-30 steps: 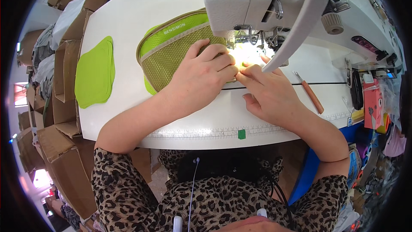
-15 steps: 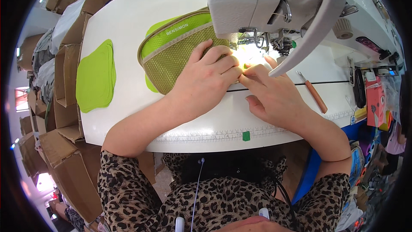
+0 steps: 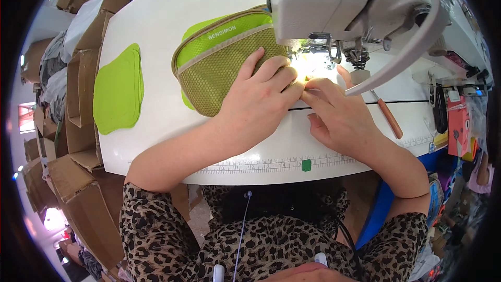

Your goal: Using an industrial sewing machine to assemble and finish a green mesh pouch.

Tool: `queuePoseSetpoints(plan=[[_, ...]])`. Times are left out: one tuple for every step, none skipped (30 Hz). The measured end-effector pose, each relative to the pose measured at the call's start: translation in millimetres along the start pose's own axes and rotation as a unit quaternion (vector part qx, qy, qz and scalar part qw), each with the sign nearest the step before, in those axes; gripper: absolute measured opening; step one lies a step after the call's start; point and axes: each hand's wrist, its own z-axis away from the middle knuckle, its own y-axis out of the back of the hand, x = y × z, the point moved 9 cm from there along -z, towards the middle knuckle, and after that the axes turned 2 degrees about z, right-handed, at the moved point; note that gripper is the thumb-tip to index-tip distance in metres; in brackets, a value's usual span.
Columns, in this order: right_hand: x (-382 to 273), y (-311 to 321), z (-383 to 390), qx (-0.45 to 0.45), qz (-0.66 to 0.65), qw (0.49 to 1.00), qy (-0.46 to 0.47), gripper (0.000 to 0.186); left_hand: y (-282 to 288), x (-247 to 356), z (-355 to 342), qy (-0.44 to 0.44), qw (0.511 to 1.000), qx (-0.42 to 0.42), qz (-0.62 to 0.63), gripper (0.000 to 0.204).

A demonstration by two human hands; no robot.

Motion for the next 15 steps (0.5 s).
queuePoseSetpoints(plan=[[2.1, -4.4, -0.4, -0.017, -0.021, 1.000, -0.016, 0.046, 0.7, -2.4, 0.5, 0.005, 1.000, 0.003, 0.002, 0.022], [2.4, -5.7, -0.5, -0.023, -0.018, 0.999, -0.013, 0.046, -0.4, -2.8, -1.1, 0.003, 1.000, -0.001, 0.000, 0.022], [7.2, -8.3, -1.4, -0.033, -0.019, 0.999, -0.035, 0.045, -2.2, -3.6, -2.4, 0.000, 1.000, -0.004, -0.002, 0.021], [12.4, -10.9, -1.8, -0.044, -0.019, 0.997, -0.057, 0.045, -3.5, -7.1, -3.8, 0.004, 1.000, 0.000, 0.001, 0.021], [14.4, -13.1, -2.4, -0.047, -0.016, 0.997, -0.057, 0.045, -6.0, -11.0, -5.8, 0.001, 1.000, -0.004, 0.005, 0.020], [18.0, -14.3, -2.5, -0.044, -0.025, 0.997, -0.064, 0.044, -8.4, -11.5, -7.5, -0.004, 1.000, -0.008, 0.009, 0.019], [22.2, -14.0, -2.0, -0.039, -0.034, 0.996, -0.071, 0.043, -9.6, -9.4, -9.1, -0.005, 1.000, -0.007, 0.012, 0.019], [23.3, -13.6, -2.8, -0.038, -0.034, 0.996, -0.076, 0.043, -8.1, -9.8, -9.2, -0.002, 1.000, -0.002, 0.008, 0.019], [22.9, -12.7, -3.6, -0.037, -0.026, 0.997, -0.069, 0.043, -7.0, -9.6, -9.8, 0.000, 1.000, 0.002, 0.004, 0.018], [23.1, -11.5, -4.2, -0.037, -0.018, 0.997, -0.063, 0.043, -7.2, -7.8, -10.2, -0.006, 1.000, 0.000, 0.006, 0.018], [20.9, -6.8, -5.9, -0.020, -0.006, 0.999, -0.046, 0.043, -6.1, -8.6, -10.4, 0.005, 1.000, 0.007, 0.002, 0.019], [18.2, -3.2, -8.3, -0.004, 0.007, 1.000, -0.029, 0.043, -5.2, -10.2, -10.7, 0.016, 1.000, 0.014, -0.002, 0.019], [23.1, -8.0, -9.2, -0.009, -0.020, 0.998, -0.053, 0.044, -5.9, -11.3, -11.1, 0.010, 1.000, 0.013, 0.001, 0.019], [25.7, -8.2, -9.8, -0.009, -0.020, 0.998, -0.053, 0.044, -7.5, -14.0, -11.3, 0.012, 1.000, 0.006, -0.009, 0.019], [25.6, -5.9, -10.8, 0.001, -0.011, 0.999, -0.039, 0.044, -9.4, -15.8, -12.1, 0.014, 1.000, 0.000, -0.019, 0.020]])
